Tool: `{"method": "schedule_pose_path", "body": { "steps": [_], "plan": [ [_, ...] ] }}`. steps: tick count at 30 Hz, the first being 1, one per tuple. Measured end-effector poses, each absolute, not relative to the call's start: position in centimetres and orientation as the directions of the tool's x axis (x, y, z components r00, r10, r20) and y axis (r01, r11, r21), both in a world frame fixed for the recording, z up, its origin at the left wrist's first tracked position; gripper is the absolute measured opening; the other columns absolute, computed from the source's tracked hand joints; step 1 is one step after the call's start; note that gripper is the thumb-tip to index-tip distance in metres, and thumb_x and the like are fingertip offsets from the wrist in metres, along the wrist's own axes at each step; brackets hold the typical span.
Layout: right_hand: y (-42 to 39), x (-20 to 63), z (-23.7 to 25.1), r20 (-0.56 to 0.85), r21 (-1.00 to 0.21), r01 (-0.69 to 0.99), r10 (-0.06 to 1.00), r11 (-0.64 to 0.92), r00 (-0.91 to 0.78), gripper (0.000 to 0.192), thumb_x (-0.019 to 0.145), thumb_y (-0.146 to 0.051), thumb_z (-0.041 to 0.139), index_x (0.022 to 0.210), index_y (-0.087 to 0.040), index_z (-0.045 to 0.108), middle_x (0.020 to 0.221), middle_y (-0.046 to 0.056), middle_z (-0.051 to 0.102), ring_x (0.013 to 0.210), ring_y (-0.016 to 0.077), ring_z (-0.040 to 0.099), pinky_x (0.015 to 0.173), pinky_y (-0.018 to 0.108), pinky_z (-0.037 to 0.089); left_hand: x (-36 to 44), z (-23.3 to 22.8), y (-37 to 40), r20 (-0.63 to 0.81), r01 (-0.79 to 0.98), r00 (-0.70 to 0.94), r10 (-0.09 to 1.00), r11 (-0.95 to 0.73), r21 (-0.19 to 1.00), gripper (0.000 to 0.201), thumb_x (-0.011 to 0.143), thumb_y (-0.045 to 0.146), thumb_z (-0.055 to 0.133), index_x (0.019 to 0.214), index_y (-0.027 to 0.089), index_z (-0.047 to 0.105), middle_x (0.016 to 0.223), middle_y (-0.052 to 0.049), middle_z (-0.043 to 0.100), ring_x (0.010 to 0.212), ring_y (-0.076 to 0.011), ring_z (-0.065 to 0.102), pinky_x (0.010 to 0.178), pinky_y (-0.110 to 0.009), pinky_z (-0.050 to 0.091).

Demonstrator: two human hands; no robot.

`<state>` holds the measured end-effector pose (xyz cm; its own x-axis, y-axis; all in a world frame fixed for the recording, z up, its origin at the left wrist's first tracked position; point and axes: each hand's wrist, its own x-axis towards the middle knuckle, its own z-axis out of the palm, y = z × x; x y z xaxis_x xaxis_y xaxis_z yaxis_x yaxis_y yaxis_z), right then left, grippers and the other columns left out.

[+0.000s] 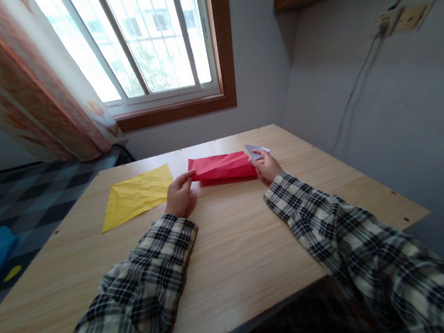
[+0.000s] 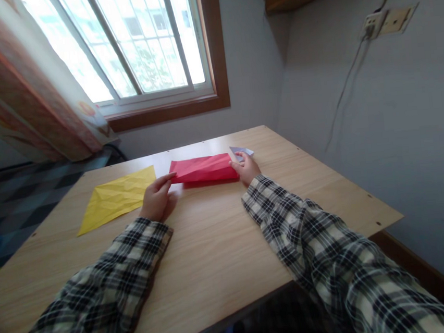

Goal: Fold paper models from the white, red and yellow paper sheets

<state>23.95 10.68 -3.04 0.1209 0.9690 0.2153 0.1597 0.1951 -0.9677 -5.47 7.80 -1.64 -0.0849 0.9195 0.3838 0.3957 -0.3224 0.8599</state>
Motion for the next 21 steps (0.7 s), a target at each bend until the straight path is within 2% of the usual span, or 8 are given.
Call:
{"method": "schedule_pose_path", "body": {
  "steps": [2, 5, 7, 11, 17, 21],
  "plan": [
    [10.4, 23.7, -3.0, 0.264, -0.959, 0.12, 0.962, 0.255, 0.063, 0.054, 0.08, -0.036, 0.065, 0.13, -0.018, 0.052, 0.064, -0.005, 0.061, 0.054, 0.0125, 0.054, 0.056, 0.024, 0.048, -5.5, -1.5, 7.7, 0.418, 0.412, -0.121, 0.9, -0.337, 0.846, 0.036, 0.085, 0.034, 0.054, 0.111, 0.017, 0.072, 0.111, -0.009, 0.073, 0.107, -0.0253, 0.064, 0.099, -0.042, 0.049],
    [10.2, 23.4, -3.0, 0.336, -0.923, 0.201, 0.942, 0.328, 0.007, 0.042, 0.075, -0.028, 0.068, 0.116, -0.019, 0.063, 0.074, -0.002, 0.064, 0.054, 0.0098, 0.052, 0.055, 0.023, 0.048, -5.4, -1.4, 7.6, 0.446, 0.434, -0.128, 0.886, -0.354, 0.828, 0.033, 0.086, 0.031, 0.053, 0.108, 0.017, 0.073, 0.114, -0.008, 0.072, 0.111, -0.0245, 0.063, 0.105, -0.042, 0.045],
    [10.1, 23.4, -3.0, 0.367, -0.886, 0.309, 0.93, 0.345, 0.012, 0.034, 0.074, -0.022, 0.067, 0.108, -0.019, 0.068, 0.077, -0.001, 0.065, 0.051, 0.008, 0.049, 0.05, 0.021, 0.046, -5.3, -1.4, 7.6, 0.446, 0.414, -0.11, 0.888, -0.368, 0.833, 0.033, 0.086, 0.033, 0.054, 0.109, 0.018, 0.072, 0.113, -0.007, 0.072, 0.109, -0.0242, 0.064, 0.103, -0.043, 0.047],
    [10.0, 23.6, -3.1, 0.367, -0.882, 0.335, 0.929, 0.332, 0.044, 0.041, 0.077, -0.018, 0.061, 0.118, -0.022, 0.066, 0.083, 0.0, 0.066, 0.049, 0.0085, 0.056, 0.043, 0.021, 0.048, -5.2, -1.7, 7.8, 0.458, 0.395, -0.047, 0.888, -0.404, 0.825, 0.037, 0.081, 0.036, 0.063, 0.113, 0.017, 0.069, 0.11, -0.01, 0.072, 0.101, -0.0248, 0.066, 0.092, -0.042, 0.053],
    [10.6, 24.1, -3.5, 0.402, -0.827, 0.45, 0.914, 0.336, 0.056, 0.043, 0.078, -0.016, 0.063, 0.12, -0.027, 0.066, 0.087, 0.0, 0.072, 0.061, 0.0137, 0.069, 0.06, 0.027, 0.059, -5.5, -2.4, 8.0, 0.57, 0.602, 0.016, 0.822, -0.463, 0.651, 0.039, 0.077, 0.031, 0.069, 0.113, 0.017, 0.069, 0.107, -0.01, 0.071, 0.094, -0.0233, 0.065, 0.087, -0.041, 0.053],
    [10.6, 24.3, -3.2, 0.451, -0.768, 0.532, 0.891, 0.357, 0.052, 0.031, 0.077, -0.016, 0.065, 0.106, -0.023, 0.073, 0.09, 0.003, 0.075, 0.079, 0.019, 0.072, 0.078, 0.033, 0.06, -5.4, -2.4, 7.9, 0.614, 0.691, 0.046, 0.788, -0.469, 0.55, 0.029, 0.08, 0.029, 0.067, 0.106, 0.018, 0.071, 0.098, -0.008, 0.071, 0.088, -0.0223, 0.064, 0.085, -0.041, 0.053]
  ]
}}
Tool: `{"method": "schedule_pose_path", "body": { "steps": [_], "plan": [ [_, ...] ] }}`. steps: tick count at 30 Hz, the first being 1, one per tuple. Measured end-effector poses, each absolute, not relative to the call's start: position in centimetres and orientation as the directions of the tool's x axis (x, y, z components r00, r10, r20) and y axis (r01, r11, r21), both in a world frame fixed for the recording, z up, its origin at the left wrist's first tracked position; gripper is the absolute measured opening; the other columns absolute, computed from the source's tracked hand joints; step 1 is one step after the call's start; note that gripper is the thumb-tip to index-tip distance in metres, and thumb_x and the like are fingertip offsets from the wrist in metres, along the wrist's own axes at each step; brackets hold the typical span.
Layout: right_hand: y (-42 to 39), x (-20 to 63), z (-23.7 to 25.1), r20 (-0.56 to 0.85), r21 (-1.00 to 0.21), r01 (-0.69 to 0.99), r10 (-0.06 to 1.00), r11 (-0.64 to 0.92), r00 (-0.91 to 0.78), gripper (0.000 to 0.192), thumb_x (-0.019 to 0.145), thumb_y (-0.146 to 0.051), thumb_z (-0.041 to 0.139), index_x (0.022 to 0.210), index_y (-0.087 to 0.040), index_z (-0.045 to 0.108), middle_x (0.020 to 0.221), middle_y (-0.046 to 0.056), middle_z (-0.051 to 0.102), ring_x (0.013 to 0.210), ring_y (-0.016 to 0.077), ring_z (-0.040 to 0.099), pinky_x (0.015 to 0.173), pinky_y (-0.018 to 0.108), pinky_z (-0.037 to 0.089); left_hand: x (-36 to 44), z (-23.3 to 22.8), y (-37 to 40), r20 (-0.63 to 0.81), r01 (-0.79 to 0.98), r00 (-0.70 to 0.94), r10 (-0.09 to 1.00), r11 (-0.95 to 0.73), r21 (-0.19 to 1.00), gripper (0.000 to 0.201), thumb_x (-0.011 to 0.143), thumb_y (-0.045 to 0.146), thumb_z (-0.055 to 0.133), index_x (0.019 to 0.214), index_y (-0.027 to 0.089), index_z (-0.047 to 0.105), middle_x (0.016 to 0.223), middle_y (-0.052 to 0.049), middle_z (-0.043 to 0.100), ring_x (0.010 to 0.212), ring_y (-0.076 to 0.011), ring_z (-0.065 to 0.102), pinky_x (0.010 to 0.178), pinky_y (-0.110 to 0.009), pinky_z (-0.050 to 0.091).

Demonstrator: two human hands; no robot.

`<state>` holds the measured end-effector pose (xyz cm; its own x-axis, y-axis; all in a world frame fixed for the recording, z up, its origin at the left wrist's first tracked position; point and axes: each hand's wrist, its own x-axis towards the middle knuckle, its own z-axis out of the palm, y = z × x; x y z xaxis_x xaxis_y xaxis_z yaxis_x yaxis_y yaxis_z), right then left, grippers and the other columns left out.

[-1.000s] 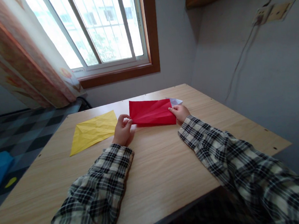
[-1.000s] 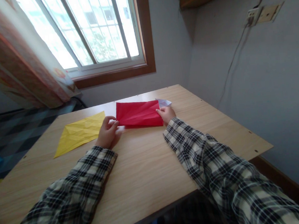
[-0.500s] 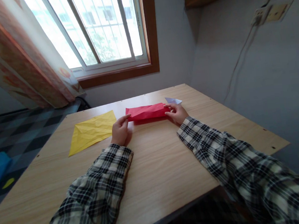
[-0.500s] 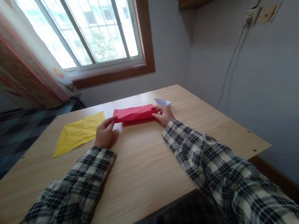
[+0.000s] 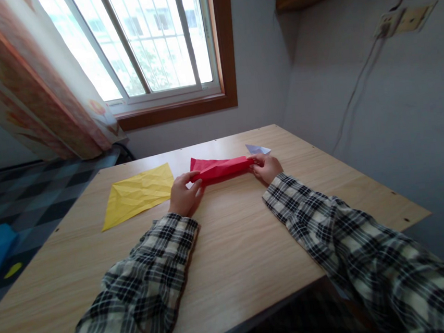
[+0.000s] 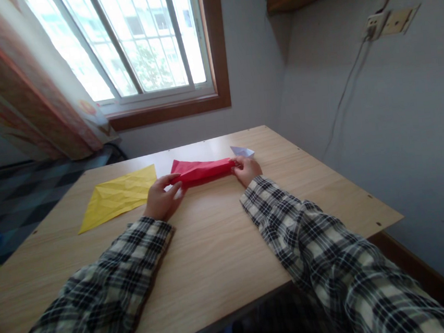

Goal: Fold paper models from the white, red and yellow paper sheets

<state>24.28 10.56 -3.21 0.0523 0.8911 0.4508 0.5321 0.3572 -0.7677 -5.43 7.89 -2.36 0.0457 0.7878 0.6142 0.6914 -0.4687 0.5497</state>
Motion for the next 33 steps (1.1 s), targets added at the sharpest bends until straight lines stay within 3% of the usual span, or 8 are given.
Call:
{"method": "schedule_pose_path", "body": {
  "steps": [5, 11, 17, 20, 23, 26, 29, 33],
  "plan": [
    [10.5, 24.3, -3.1, 0.481, -0.748, 0.556, 0.873, 0.361, 0.08, 0.023, 0.077, -0.018, 0.064, 0.097, -0.021, 0.076, 0.088, 0.003, 0.077, 0.083, 0.0209, 0.072, 0.083, 0.036, 0.058, -5.3, -2.0, 7.6, 0.659, 0.732, 0.08, 0.748, -0.493, 0.47, 0.024, 0.081, 0.028, 0.066, 0.102, 0.019, 0.072, 0.095, -0.007, 0.071, 0.086, -0.0216, 0.063, 0.085, -0.04, 0.052],
    [11.4, 24.1, -4.2, 0.359, -0.896, 0.338, 0.918, 0.29, 0.166, 0.024, 0.075, -0.021, 0.064, 0.097, -0.022, 0.074, 0.08, 0.001, 0.076, 0.071, 0.0178, 0.072, 0.069, 0.032, 0.061, -4.9, -1.5, 7.1, 0.653, 0.719, 0.069, 0.754, -0.492, 0.492, 0.025, 0.082, 0.028, 0.065, 0.104, 0.018, 0.072, 0.096, -0.007, 0.071, 0.086, -0.0215, 0.064, 0.085, -0.04, 0.052],
    [11.3, 23.8, -3.9, 0.263, -0.964, 0.089, 0.947, 0.25, 0.185, 0.022, 0.071, -0.015, 0.062, 0.091, -0.018, 0.071, 0.084, 0.003, 0.076, 0.078, 0.0182, 0.073, 0.067, 0.029, 0.062, -4.8, -1.2, 7.1, 0.555, 0.59, 0.02, 0.831, -0.458, 0.665, 0.026, 0.08, 0.032, 0.066, 0.102, 0.018, 0.073, 0.099, -0.008, 0.073, 0.09, -0.0227, 0.066, 0.088, -0.041, 0.052],
    [11.2, 23.7, -3.6, 0.248, -0.969, 0.045, 0.951, 0.244, 0.182, 0.02, 0.071, -0.015, 0.063, 0.089, -0.017, 0.07, 0.082, 0.003, 0.075, 0.077, 0.018, 0.073, 0.067, 0.029, 0.062, -4.9, -1.3, 7.3, 0.464, 0.418, -0.024, 0.886, -0.413, 0.809, 0.028, 0.078, 0.034, 0.069, 0.101, 0.018, 0.072, 0.1, -0.009, 0.074, 0.093, -0.0232, 0.068, 0.09, -0.041, 0.052],
    [11.2, 23.7, -3.7, 0.254, -0.967, 0.045, 0.951, 0.25, 0.176, 0.021, 0.071, -0.016, 0.065, 0.091, -0.018, 0.069, 0.081, 0.003, 0.075, 0.076, 0.0185, 0.073, 0.066, 0.03, 0.062, -5.0, -1.4, 7.4, 0.442, 0.33, -0.045, 0.896, -0.404, 0.853, 0.031, 0.077, 0.035, 0.071, 0.102, 0.018, 0.071, 0.101, -0.008, 0.073, 0.093, -0.0225, 0.068, 0.09, -0.04, 0.052],
    [11.4, 24.0, -4.0, 0.267, -0.963, 0.089, 0.949, 0.255, 0.168, 0.024, 0.072, -0.018, 0.066, 0.096, -0.018, 0.069, 0.08, 0.002, 0.074, 0.075, 0.0191, 0.073, 0.067, 0.032, 0.062, -4.9, -1.2, 7.1, 0.494, 0.431, -0.006, 0.869, -0.444, 0.786, 0.028, 0.079, 0.036, 0.069, 0.101, 0.019, 0.071, 0.1, -0.007, 0.072, 0.092, -0.0215, 0.066, 0.089, -0.039, 0.052],
    [11.5, 24.3, -4.2, 0.31, -0.94, 0.2, 0.937, 0.277, 0.159, 0.023, 0.074, -0.018, 0.065, 0.097, -0.019, 0.069, 0.08, 0.002, 0.074, 0.076, 0.019, 0.072, 0.071, 0.033, 0.062, -4.8, -0.9, 6.6, 0.613, 0.603, 0.07, 0.787, -0.523, 0.602, 0.024, 0.079, 0.034, 0.069, 0.099, 0.021, 0.071, 0.094, -0.005, 0.07, 0.087, -0.0207, 0.063, 0.087, -0.039, 0.051],
    [11.4, 24.5, -4.1, 0.368, -0.88, 0.365, 0.923, 0.305, 0.116, 0.02, 0.075, -0.016, 0.062, 0.093, -0.02, 0.07, 0.084, 0.002, 0.075, 0.082, 0.0187, 0.072, 0.078, 0.034, 0.06, -4.8, -0.7, 6.2, 0.69, 0.703, 0.186, 0.699, -0.586, 0.404, 0.02, 0.08, 0.032, 0.07, 0.098, 0.022, 0.071, 0.089, -0.004, 0.066, 0.085, -0.0204, 0.059, 0.083, -0.039, 0.049]
  ]
}}
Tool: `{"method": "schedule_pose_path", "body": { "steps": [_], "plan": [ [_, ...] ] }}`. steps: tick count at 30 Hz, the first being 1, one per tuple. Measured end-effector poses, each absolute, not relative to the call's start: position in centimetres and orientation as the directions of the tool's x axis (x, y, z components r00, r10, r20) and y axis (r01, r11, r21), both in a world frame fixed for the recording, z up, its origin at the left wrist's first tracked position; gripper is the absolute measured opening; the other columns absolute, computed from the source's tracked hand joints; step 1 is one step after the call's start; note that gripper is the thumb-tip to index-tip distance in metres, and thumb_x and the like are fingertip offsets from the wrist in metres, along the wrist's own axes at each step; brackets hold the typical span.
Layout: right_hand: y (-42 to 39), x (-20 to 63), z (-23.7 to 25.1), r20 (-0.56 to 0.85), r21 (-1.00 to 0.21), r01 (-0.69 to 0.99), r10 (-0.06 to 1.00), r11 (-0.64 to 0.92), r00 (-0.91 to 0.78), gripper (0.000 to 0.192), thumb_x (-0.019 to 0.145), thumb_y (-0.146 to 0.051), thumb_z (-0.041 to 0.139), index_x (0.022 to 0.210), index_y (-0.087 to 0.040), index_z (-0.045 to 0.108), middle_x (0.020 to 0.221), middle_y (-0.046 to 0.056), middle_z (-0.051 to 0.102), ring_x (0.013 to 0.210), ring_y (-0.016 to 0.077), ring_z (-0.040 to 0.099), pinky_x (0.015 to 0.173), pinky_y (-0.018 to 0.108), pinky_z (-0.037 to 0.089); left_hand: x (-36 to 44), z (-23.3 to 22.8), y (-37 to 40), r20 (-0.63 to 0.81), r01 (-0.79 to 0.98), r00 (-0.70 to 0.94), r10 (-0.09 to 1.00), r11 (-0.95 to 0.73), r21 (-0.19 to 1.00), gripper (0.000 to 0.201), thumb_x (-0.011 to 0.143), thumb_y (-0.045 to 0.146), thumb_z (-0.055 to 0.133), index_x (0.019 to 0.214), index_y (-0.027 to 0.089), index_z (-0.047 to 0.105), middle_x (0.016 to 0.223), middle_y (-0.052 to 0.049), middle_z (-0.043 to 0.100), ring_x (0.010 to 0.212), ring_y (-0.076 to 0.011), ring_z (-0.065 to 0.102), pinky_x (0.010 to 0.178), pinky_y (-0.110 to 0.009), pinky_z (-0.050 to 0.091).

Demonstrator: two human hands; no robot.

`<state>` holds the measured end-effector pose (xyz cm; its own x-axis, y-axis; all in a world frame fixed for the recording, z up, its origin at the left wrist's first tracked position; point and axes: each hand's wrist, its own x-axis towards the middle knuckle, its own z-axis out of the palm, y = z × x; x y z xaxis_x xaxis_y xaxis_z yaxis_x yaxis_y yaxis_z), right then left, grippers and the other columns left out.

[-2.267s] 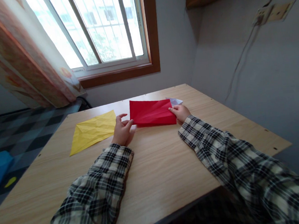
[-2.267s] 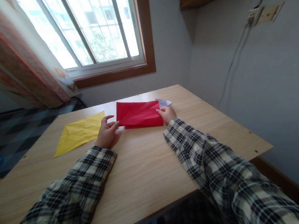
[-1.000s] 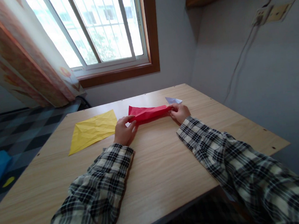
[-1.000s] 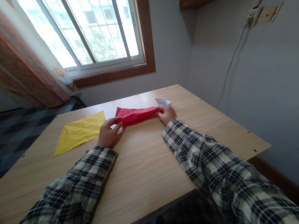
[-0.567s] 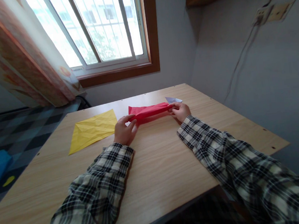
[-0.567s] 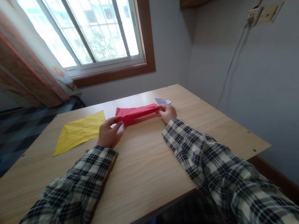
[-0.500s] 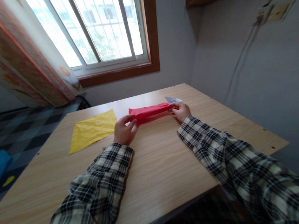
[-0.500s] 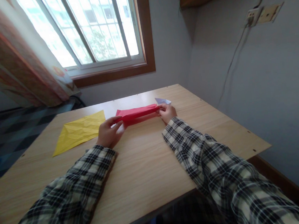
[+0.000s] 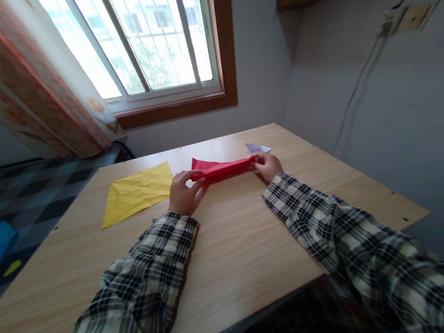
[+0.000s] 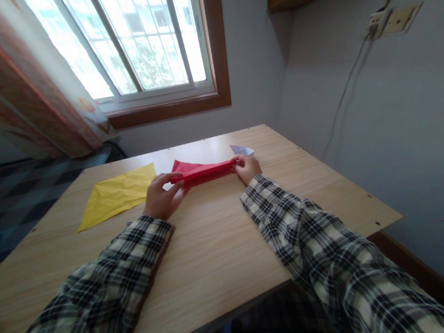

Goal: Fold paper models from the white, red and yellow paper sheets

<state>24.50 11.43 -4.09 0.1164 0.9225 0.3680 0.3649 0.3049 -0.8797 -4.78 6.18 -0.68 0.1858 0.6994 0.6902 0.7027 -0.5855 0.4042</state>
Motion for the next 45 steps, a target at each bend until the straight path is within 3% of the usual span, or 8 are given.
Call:
{"method": "schedule_pose_path", "body": {
  "steps": [12, 16, 21, 27, 34, 40, 45],
  "plan": [
    [10.6, 24.4, -3.1, 0.423, -0.78, 0.542, 0.901, 0.311, 0.093, 0.018, 0.078, -0.019, 0.062, 0.092, -0.019, 0.072, 0.085, 0.002, 0.071, 0.07, 0.0161, 0.065, 0.075, 0.032, 0.055, -5.0, -0.9, 7.1, 0.702, 0.72, 0.12, 0.702, -0.549, 0.425, 0.011, 0.085, 0.034, 0.069, 0.087, 0.026, 0.077, 0.079, -0.002, 0.059, 0.08, -0.0196, 0.056, 0.077, -0.036, 0.046],
    [10.5, 24.4, -3.1, 0.596, -0.624, 0.682, 0.797, 0.382, 0.099, 0.016, 0.076, -0.022, 0.066, 0.09, -0.019, 0.074, 0.099, 0.008, 0.063, 0.082, 0.0207, 0.062, 0.081, 0.037, 0.054, -5.0, -0.9, 7.1, 0.728, 0.746, 0.124, 0.674, -0.547, 0.38, 0.011, 0.084, 0.035, 0.07, 0.085, 0.026, 0.077, 0.08, -0.002, 0.057, 0.079, -0.0195, 0.054, 0.076, -0.037, 0.046],
    [10.4, 24.3, -2.8, 0.711, -0.376, 0.797, 0.699, 0.472, -0.078, 0.028, 0.073, -0.022, 0.072, 0.101, -0.019, 0.073, 0.114, 0.012, 0.058, 0.11, 0.0306, 0.052, 0.102, 0.049, 0.042, -4.9, -0.7, 7.0, 0.782, 0.814, 0.196, 0.592, -0.543, 0.207, 0.011, 0.083, 0.037, 0.071, 0.079, 0.028, 0.077, 0.081, -0.003, 0.054, 0.081, -0.0209, 0.05, 0.081, -0.04, 0.045],
    [9.3, 23.1, -2.1, 0.676, -0.257, 0.718, 0.651, 0.647, -0.345, 0.034, 0.077, -0.021, 0.071, 0.111, -0.022, 0.07, 0.117, 0.01, 0.06, 0.115, 0.0292, 0.05, 0.105, 0.05, 0.038, -4.2, -0.6, 6.5, 0.762, 0.814, 0.33, 0.557, -0.577, 0.069, 0.013, 0.086, 0.037, 0.067, 0.084, 0.029, 0.078, 0.088, -0.005, 0.055, 0.086, -0.0227, 0.049, 0.079, -0.04, 0.045],
    [7.0, 20.7, -1.5, 0.684, -0.204, 0.624, 0.566, 0.754, -0.461, 0.021, 0.082, -0.027, 0.071, 0.103, -0.026, 0.071, 0.111, 0.005, 0.067, 0.114, 0.0255, 0.054, 0.101, 0.047, 0.039, -2.7, -0.2, 5.5, 0.729, 0.75, 0.463, 0.504, -0.662, -0.018, 0.014, 0.088, 0.035, 0.065, 0.085, 0.026, 0.076, 0.093, -0.005, 0.058, 0.087, -0.0219, 0.05, 0.082, -0.04, 0.045],
    [6.3, 20.3, -1.1, 0.688, -0.177, 0.618, 0.545, 0.766, -0.479, 0.009, 0.087, -0.024, 0.065, 0.089, -0.024, 0.074, 0.098, 0.004, 0.072, 0.106, 0.0228, 0.057, 0.099, 0.041, 0.04, -1.7, 0.0, 4.8, 0.692, 0.688, 0.494, 0.526, -0.723, 0.059, 0.014, 0.089, 0.035, 0.063, 0.088, 0.025, 0.074, 0.096, -0.005, 0.06, 0.091, -0.0211, 0.053, 0.086, -0.04, 0.047],
    [6.6, 20.6, -1.1, 0.675, -0.186, 0.628, 0.563, 0.756, -0.478, 0.012, 0.088, -0.028, 0.065, 0.081, -0.023, 0.074, 0.09, 0.003, 0.073, 0.098, 0.0219, 0.058, 0.094, 0.039, 0.041, -1.9, -0.1, 5.0, 0.722, 0.691, 0.427, 0.545, -0.711, 0.129, 0.015, 0.088, 0.037, 0.065, 0.085, 0.024, 0.072, 0.094, -0.004, 0.059, 0.09, -0.0206, 0.054, 0.089, -0.041, 0.046]
  ]
}}
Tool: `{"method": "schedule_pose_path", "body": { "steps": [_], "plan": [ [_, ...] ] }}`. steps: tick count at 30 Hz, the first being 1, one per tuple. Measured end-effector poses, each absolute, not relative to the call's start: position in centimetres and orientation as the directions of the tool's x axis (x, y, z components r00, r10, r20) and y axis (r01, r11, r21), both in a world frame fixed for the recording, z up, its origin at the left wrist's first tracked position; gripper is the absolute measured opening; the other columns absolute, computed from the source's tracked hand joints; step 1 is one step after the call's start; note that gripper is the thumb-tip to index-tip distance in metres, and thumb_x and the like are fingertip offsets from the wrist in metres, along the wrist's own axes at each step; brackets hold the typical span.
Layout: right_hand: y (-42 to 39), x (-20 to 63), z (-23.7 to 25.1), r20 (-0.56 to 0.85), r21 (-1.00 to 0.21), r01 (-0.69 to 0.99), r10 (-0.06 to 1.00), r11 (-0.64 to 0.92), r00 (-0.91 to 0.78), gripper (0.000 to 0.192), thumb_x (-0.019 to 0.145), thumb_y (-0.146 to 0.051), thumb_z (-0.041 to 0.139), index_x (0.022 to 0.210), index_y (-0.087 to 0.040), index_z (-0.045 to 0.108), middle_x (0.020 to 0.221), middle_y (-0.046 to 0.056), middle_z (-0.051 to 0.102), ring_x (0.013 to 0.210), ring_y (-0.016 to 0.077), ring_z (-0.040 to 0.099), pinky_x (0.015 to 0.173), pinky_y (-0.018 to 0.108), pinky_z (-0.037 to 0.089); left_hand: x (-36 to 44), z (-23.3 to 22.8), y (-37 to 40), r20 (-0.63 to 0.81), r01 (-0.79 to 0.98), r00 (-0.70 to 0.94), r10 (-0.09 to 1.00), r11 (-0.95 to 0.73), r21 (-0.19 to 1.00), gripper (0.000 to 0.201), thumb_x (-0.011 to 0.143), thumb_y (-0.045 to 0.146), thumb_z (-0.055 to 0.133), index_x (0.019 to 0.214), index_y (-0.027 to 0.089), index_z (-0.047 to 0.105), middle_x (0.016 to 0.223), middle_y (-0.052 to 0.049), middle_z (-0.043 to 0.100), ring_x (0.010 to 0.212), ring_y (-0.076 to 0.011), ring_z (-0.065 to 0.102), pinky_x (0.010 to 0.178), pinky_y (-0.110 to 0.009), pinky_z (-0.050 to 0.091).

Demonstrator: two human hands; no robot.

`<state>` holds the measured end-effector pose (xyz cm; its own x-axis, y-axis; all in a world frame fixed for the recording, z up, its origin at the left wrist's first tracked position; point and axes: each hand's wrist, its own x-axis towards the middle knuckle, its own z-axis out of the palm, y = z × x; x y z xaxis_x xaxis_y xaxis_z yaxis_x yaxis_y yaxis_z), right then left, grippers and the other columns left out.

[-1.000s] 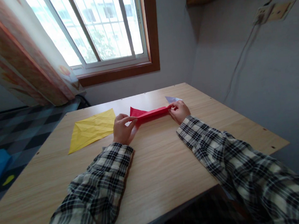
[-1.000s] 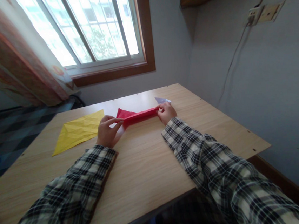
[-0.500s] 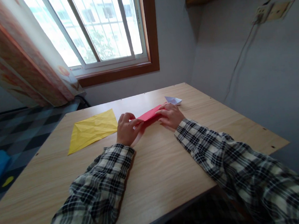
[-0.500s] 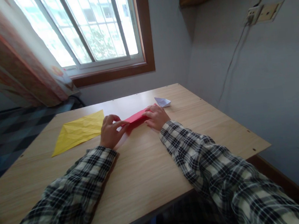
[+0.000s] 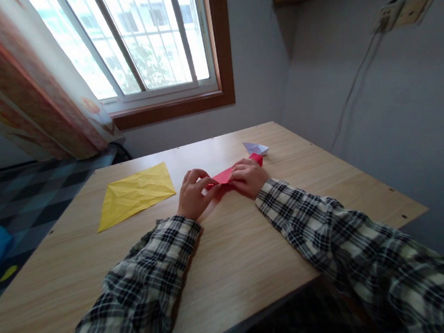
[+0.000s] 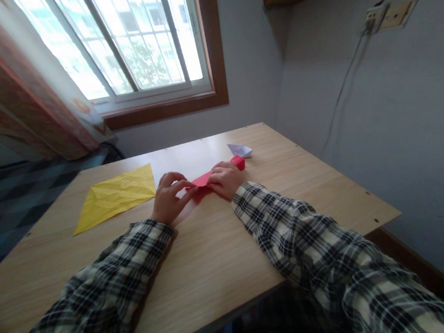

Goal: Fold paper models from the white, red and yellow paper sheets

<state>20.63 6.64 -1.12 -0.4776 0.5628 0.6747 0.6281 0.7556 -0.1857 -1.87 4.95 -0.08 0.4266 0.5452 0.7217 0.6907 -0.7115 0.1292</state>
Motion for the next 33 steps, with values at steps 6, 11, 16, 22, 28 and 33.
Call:
{"method": "schedule_pose_path", "body": {
  "steps": [6, 11, 16, 22, 28, 33],
  "plan": [
    [6.62, 20.59, -1.01, 0.665, -0.196, 0.64, 0.581, 0.743, -0.469, 0.012, 0.089, -0.029, 0.066, 0.082, -0.022, 0.074, 0.091, 0.003, 0.074, 0.095, 0.0217, 0.058, 0.092, 0.039, 0.042, -2.07, 0.02, 4.96, 0.756, 0.708, 0.333, 0.563, -0.679, 0.194, 0.015, 0.091, 0.035, 0.061, 0.087, 0.024, 0.071, 0.093, -0.004, 0.057, 0.091, -0.0204, 0.054, 0.088, -0.04, 0.047],
    [6.7, 20.67, -0.99, 0.659, -0.202, 0.656, 0.596, 0.727, -0.459, 0.012, 0.089, -0.028, 0.065, 0.083, -0.022, 0.074, 0.092, 0.004, 0.074, 0.095, 0.0217, 0.059, 0.092, 0.039, 0.042, -2.07, 0.18, 4.9, 0.764, 0.723, 0.301, 0.571, -0.659, 0.208, 0.017, 0.091, 0.036, 0.06, 0.085, 0.021, 0.066, 0.093, -0.005, 0.057, 0.092, -0.0215, 0.054, 0.088, -0.04, 0.046],
    [7.0, 20.96, -1.18, 0.663, -0.222, 0.664, 0.61, 0.714, -0.434, 0.011, 0.089, -0.025, 0.064, 0.084, -0.021, 0.074, 0.091, 0.004, 0.074, 0.094, 0.0217, 0.059, 0.092, 0.039, 0.042, -2.37, 0.27, 5.04, 0.773, 0.756, 0.205, 0.601, -0.599, 0.265, 0.018, 0.094, 0.036, 0.055, 0.084, 0.021, 0.061, 0.092, -0.004, 0.058, 0.091, -0.021, 0.055, 0.088, -0.038, 0.046],
    [7.18, 21.14, -1.32, 0.677, -0.222, 0.682, 0.614, 0.696, -0.406, 0.011, 0.089, -0.024, 0.065, 0.083, -0.02, 0.074, 0.09, 0.005, 0.073, 0.091, 0.0218, 0.059, 0.09, 0.038, 0.042, -2.51, 0.42, 4.79, 0.789, 0.735, 0.225, 0.572, -0.632, 0.248, 0.02, 0.097, 0.034, 0.048, 0.089, 0.02, 0.06, 0.092, -0.005, 0.059, 0.091, -0.021, 0.055, 0.087, -0.038, 0.046],
    [7.18, 21.07, -1.38, 0.678, -0.216, 0.653, 0.593, 0.726, -0.435, 0.01, 0.089, -0.022, 0.065, 0.085, -0.021, 0.074, 0.088, 0.004, 0.073, 0.091, 0.0212, 0.058, 0.089, 0.037, 0.042, -2.11, 0.31, 4.65, 0.757, 0.68, 0.441, 0.482, -0.73, 0.069, 0.022, 0.09, 0.043, 0.061, 0.097, 0.021, 0.064, 0.095, -0.005, 0.06, 0.092, -0.0214, 0.055, 0.086, -0.039, 0.048],
    [7.05, 20.94, -1.3, 0.68, -0.227, 0.631, 0.584, 0.742, -0.443, 0.011, 0.089, -0.025, 0.066, 0.084, -0.022, 0.075, 0.09, 0.004, 0.074, 0.092, 0.0208, 0.059, 0.09, 0.037, 0.043, -2.05, 0.27, 4.8, 0.754, 0.681, 0.462, 0.466, -0.731, 0.035, 0.017, 0.095, 0.033, 0.056, 0.086, 0.021, 0.065, 0.091, -0.005, 0.061, 0.089, -0.0205, 0.054, 0.083, -0.037, 0.047]
  ]
}}
